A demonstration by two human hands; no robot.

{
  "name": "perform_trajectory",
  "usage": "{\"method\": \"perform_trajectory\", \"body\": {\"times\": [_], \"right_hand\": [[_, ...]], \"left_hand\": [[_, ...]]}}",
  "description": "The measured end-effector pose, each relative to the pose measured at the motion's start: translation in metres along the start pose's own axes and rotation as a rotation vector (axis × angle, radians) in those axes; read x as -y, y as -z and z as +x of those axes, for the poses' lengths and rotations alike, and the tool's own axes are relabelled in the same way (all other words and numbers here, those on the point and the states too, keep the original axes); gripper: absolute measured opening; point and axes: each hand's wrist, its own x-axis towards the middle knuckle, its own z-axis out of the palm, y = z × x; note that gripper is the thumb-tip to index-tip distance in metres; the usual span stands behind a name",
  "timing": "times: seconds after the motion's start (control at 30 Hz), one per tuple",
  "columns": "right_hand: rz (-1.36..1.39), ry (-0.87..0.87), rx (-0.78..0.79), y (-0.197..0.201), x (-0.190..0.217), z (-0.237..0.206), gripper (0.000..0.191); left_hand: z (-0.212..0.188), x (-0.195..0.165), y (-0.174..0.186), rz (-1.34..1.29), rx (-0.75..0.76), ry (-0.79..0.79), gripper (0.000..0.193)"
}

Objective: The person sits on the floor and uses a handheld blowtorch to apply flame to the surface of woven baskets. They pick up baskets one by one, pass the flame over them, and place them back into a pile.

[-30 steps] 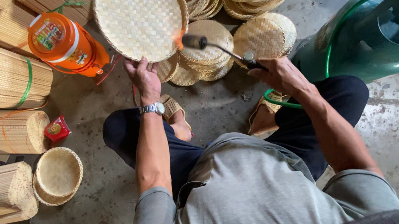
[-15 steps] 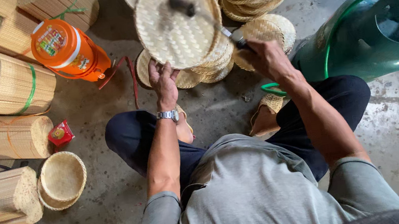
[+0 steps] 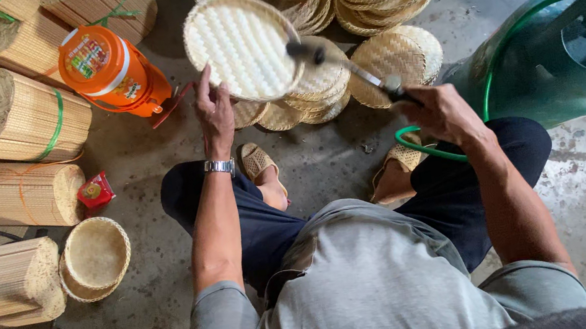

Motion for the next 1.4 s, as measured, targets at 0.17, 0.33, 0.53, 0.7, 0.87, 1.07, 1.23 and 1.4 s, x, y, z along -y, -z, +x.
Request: {"method": "perform_trajectory", "body": {"times": [0.17, 0.33, 0.53, 0.7, 0.87, 1.07, 1.23, 1.4], "right_hand": [[-0.149, 0.158, -0.064, -0.020, 0.003, 0.021, 0.027], [0.004, 0.098, -0.020, -0.032, 0.010, 0.037, 0.031], [-0.029, 0.046, -0.081, -0.025, -0.013, 0.038, 0.027], [0.120, 0.113, -0.104, -0.031, -0.053, 0.021, 0.023], [0.019, 0.374, -0.219, -0.028, -0.056, 0.000, 0.023], [0.059, 0.129, 0.008, -0.014, -0.020, -0.012, 0.024], [0.068, 0.153, -0.124, -0.010, 0.000, -0.006, 0.029], [0.245, 0.322, -0.071, -0.015, 0.011, -0.003, 0.029]], "left_hand": [[0.006, -0.011, 0.000, 0.194, 0.261, 0.312, 0.054], [0.000, -0.005, -0.003, 0.108, 0.415, -0.163, 0.071], [-0.012, 0.025, -0.007, 0.712, 0.474, -0.124, 0.028], [-0.014, 0.051, -0.026, 0.410, 0.126, -0.326, 0.020], [-0.028, 0.051, -0.026, 0.310, 0.039, -0.330, 0.011], [-0.020, 0.027, -0.036, -0.308, -0.097, 0.505, 0.038], [-0.010, 0.022, -0.039, -0.869, -0.154, 0.488, 0.014], [0.003, 0.036, -0.034, -0.786, -0.112, 0.358, 0.023]]}}
